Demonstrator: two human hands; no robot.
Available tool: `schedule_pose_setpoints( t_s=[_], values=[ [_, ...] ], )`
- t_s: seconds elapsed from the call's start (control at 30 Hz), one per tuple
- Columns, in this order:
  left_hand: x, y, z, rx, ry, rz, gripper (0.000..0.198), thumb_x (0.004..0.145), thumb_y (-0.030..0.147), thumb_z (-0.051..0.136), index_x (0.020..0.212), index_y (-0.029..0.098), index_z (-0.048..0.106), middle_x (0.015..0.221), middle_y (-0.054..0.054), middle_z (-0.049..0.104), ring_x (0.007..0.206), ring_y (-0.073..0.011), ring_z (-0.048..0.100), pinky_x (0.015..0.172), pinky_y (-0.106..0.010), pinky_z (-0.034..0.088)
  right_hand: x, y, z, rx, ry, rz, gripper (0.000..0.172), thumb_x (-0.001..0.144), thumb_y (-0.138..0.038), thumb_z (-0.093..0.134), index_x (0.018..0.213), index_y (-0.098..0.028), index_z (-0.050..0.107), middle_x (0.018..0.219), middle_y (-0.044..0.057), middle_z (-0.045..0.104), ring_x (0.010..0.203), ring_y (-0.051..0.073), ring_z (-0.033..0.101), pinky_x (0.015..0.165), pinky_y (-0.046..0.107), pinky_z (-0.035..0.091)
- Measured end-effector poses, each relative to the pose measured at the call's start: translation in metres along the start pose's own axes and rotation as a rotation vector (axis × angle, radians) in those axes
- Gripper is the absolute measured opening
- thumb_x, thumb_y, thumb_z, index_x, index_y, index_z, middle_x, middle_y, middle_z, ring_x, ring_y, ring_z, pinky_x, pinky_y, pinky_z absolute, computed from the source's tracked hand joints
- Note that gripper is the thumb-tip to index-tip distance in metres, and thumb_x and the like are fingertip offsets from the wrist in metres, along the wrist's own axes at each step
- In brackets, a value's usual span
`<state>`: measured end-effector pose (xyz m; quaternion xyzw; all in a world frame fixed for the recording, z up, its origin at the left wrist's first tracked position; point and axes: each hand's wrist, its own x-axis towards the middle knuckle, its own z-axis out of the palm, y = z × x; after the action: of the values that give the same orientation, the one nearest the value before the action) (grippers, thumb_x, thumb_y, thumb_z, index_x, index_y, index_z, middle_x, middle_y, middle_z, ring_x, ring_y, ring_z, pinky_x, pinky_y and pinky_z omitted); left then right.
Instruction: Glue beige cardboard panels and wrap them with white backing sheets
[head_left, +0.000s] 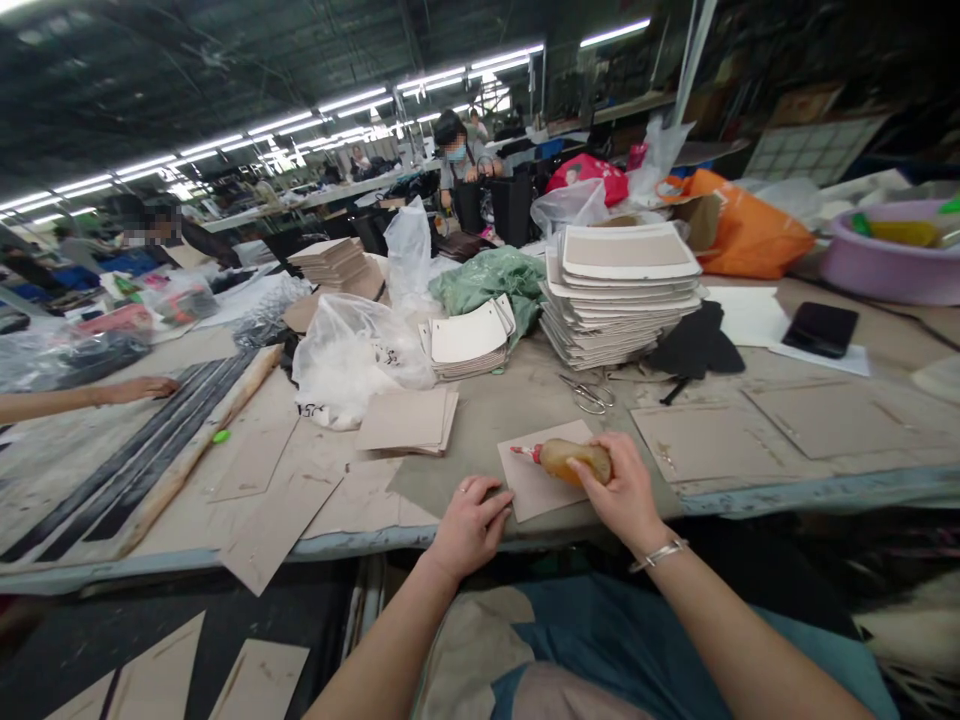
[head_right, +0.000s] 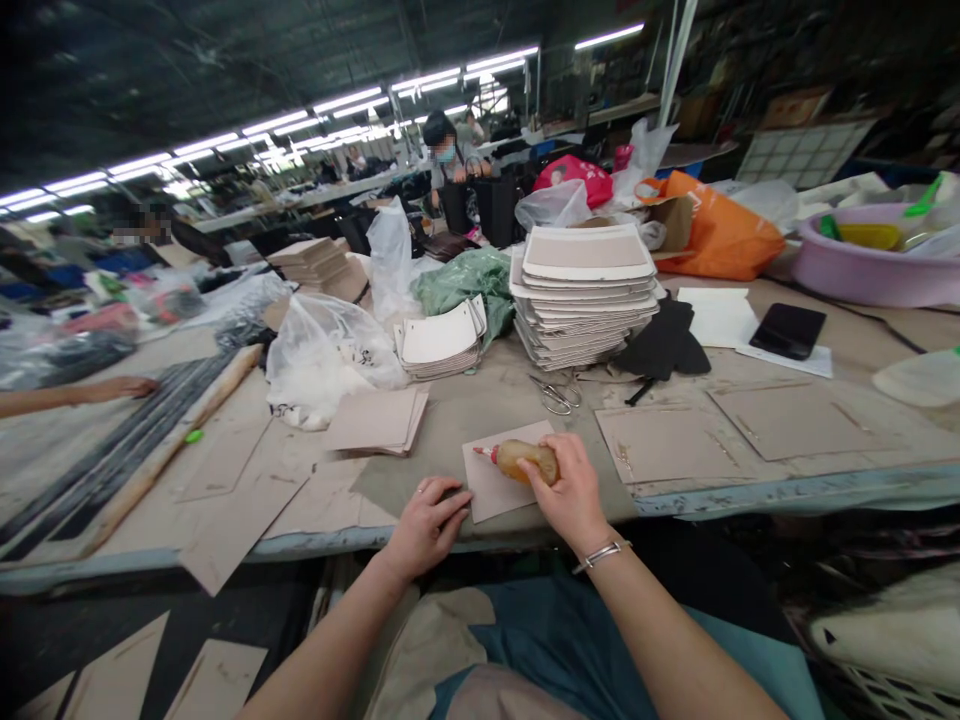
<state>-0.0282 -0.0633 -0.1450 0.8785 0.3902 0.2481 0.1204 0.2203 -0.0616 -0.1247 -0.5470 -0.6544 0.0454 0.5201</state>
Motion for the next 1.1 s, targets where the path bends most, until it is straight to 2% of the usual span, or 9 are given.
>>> schedule_pose_setpoints(
  t_s=[0.23,0.4,0.57,0.83,1.1],
  values=[
    [-0.001,0.004,0.0,0.01,-0.004,-0.021,0.027,0.087,0.023,0.048,0.109,0.023,0.063,0.108,-0.01,0.053,0.102,-0.0226,0.046,0.088,-0.04,0.044,-0.005,-0.004,0.014,-0.034,-0.029,-0.034,0.018,0.083,-0.033,0.059,0.092,-0.022,0.048,0.088,0.005,0.052,0.085,0.021,0.051,0.075,0.036,0.045],
    [0.0,0.004,0.0,0.012,0.005,-0.027,0.026,0.087,0.023,0.048,0.107,0.023,0.064,0.108,-0.01,0.053,0.1,-0.0226,0.046,0.087,-0.04,0.044,-0.005,-0.002,0.014,-0.056,-0.034,-0.016,0.018,0.083,-0.034,0.058,0.092,-0.022,0.049,0.089,0.006,0.052,0.086,0.022,0.051,0.076,0.036,0.045],
    [0.0,0.004,0.001,0.01,0.011,-0.022,0.025,0.087,0.022,0.048,0.106,0.022,0.065,0.108,-0.01,0.053,0.101,-0.0216,0.047,0.088,-0.039,0.045,-0.002,0.006,-0.002,-0.122,0.017,0.002,0.017,0.083,-0.035,0.057,0.09,-0.022,0.05,0.087,0.005,0.053,0.084,0.022,0.051,0.075,0.037,0.045],
    [-0.002,0.001,0.003,-0.004,0.021,-0.016,0.025,0.087,0.021,0.048,0.106,0.023,0.064,0.109,-0.01,0.054,0.101,-0.0219,0.047,0.087,-0.041,0.045,-0.005,0.036,-0.034,-0.271,0.156,0.072,0.022,0.081,-0.037,0.058,0.094,-0.021,0.05,0.087,0.006,0.054,0.084,0.022,0.051,0.075,0.036,0.045],
    [-0.002,-0.001,0.005,0.008,0.025,-0.008,0.025,0.087,0.021,0.048,0.106,0.023,0.064,0.109,-0.009,0.053,0.101,-0.0221,0.048,0.088,-0.04,0.045,-0.005,0.05,-0.046,-0.38,0.223,0.108,0.026,0.081,-0.04,0.058,0.096,-0.02,0.051,0.088,0.006,0.054,0.085,0.022,0.05,0.075,0.036,0.045]
  ],
)
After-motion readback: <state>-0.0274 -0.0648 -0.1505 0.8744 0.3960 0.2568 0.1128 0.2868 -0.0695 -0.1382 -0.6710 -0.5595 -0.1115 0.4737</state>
